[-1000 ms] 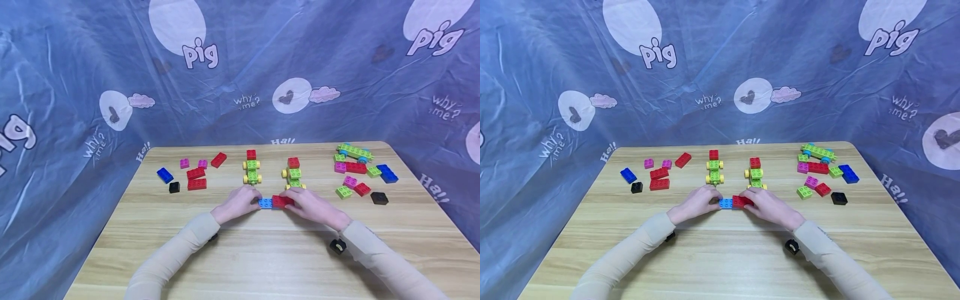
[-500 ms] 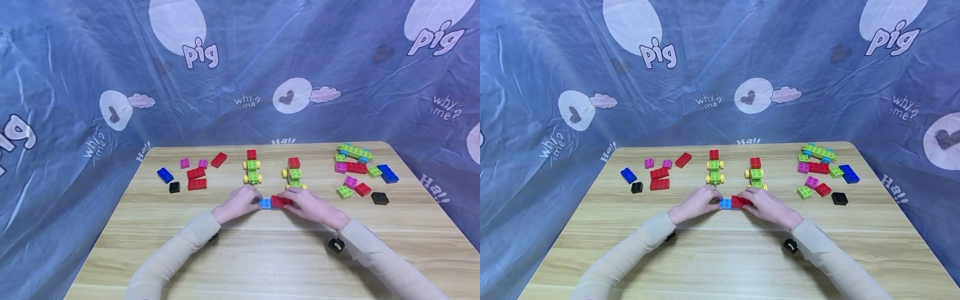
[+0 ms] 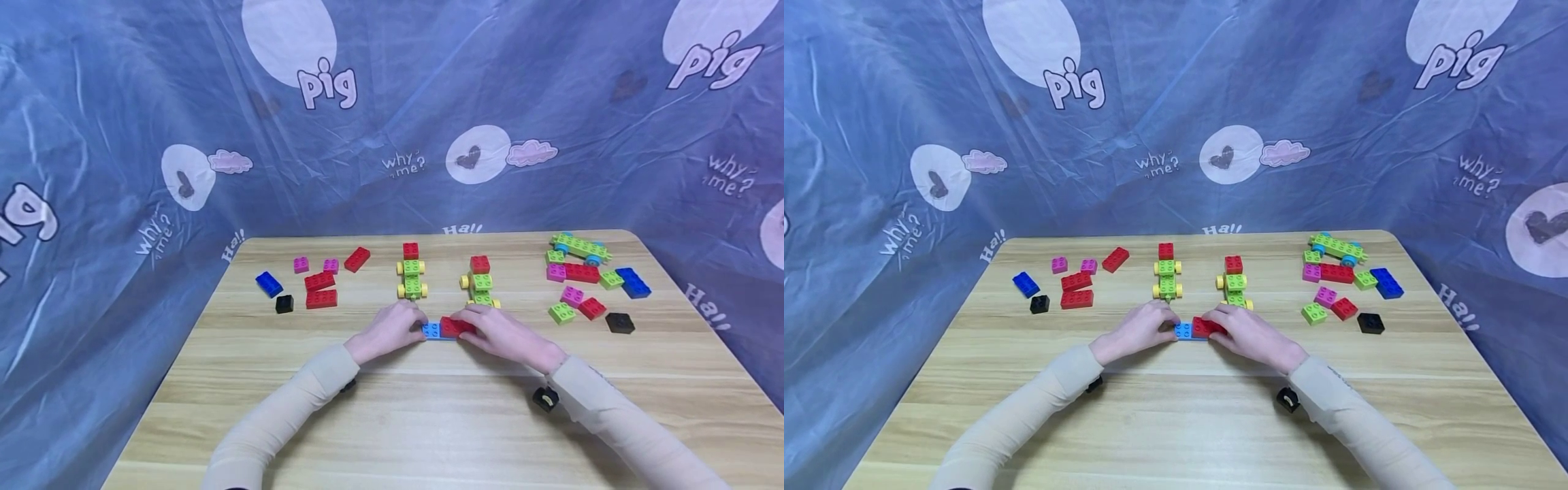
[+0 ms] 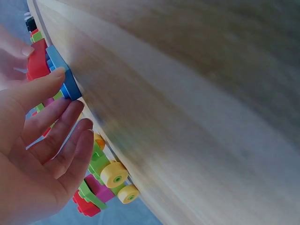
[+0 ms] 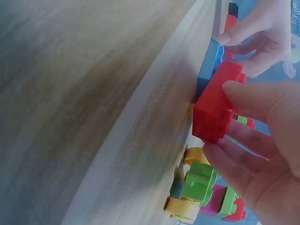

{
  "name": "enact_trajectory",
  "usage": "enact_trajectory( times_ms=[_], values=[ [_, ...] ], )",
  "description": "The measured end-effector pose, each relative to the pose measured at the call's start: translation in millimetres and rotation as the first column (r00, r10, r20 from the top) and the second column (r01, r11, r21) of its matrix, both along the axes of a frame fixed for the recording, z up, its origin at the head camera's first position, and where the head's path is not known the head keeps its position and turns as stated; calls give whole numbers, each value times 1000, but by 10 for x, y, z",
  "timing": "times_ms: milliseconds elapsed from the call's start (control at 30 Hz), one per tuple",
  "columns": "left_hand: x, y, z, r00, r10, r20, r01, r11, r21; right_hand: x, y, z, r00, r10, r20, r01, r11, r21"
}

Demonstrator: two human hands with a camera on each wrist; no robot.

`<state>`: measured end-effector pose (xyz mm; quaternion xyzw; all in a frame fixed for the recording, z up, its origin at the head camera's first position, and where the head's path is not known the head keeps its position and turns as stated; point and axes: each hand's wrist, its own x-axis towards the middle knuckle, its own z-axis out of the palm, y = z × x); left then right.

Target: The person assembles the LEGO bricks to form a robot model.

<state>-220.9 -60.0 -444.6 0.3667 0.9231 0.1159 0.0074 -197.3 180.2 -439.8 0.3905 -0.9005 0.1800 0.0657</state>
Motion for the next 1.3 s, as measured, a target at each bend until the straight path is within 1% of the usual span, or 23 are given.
enact_trajectory(
  times_ms=[433,1000,1300],
  values=[
    [7,5,26,1000,3,18,-4,1000,3,-6,-24,-7,999,9,-35,-9,1000,1],
    [7,3,17,1000,5,24,-6,1000,16,-14,-46,12,1000,-12,-2,12,1000,4],
    [12,9,25,999,13,33,-13,1000,14,8,-85,12,998,-39,-55,41,999,23]
  ],
)
